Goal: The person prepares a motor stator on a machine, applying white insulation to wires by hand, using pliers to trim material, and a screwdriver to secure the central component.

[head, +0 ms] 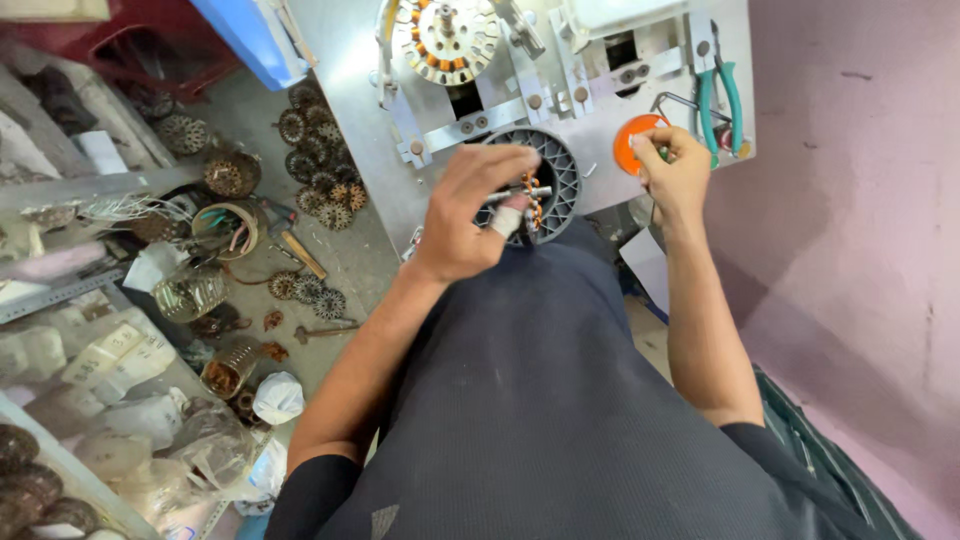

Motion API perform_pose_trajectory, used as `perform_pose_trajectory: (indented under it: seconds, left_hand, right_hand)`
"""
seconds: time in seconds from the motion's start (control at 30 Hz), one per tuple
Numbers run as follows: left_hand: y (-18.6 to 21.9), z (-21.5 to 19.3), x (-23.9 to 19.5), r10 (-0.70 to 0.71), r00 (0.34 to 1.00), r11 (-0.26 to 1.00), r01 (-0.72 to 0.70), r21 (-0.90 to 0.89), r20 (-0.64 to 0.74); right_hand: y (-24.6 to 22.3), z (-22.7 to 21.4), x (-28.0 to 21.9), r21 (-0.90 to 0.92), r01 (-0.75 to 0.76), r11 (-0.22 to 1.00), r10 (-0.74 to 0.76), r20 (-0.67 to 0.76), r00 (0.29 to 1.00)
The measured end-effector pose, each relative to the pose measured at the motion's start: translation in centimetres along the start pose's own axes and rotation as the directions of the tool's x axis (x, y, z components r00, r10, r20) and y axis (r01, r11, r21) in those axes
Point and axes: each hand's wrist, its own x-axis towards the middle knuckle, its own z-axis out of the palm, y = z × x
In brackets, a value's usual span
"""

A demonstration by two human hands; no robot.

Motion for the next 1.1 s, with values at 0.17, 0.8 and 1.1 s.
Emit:
perform_pose_trajectory:
  seconds: [0.17, 0.8, 1.1]
  left_hand:
    - [1.9, 1.1, 0.4, 0.186, 0.978, 0.981, -0.191, 0.039, 0.094]
    - [2.7, 0.0, -2.0, -0.176, 0.984, 0.973, 0.174, -0.151, -0.005]
    - [2.0, 0.5, -3.0, -0.360, 0.928, 0.812, 0.361, -0.460, 0.092]
  right_hand:
    - [-9.6, 2.6, -8.4, 0.134, -0.057, 0.989, -0.010, 0.455, 0.891]
    - [-14.1, 7.8, -11.7, -0.242, 0.699, 0.673, -0.524, 0.511, 0.681]
    - [-12.6, 7.8, -13.0, -0.176, 0.302, 0.937, -0.209, 0.411, 0.887]
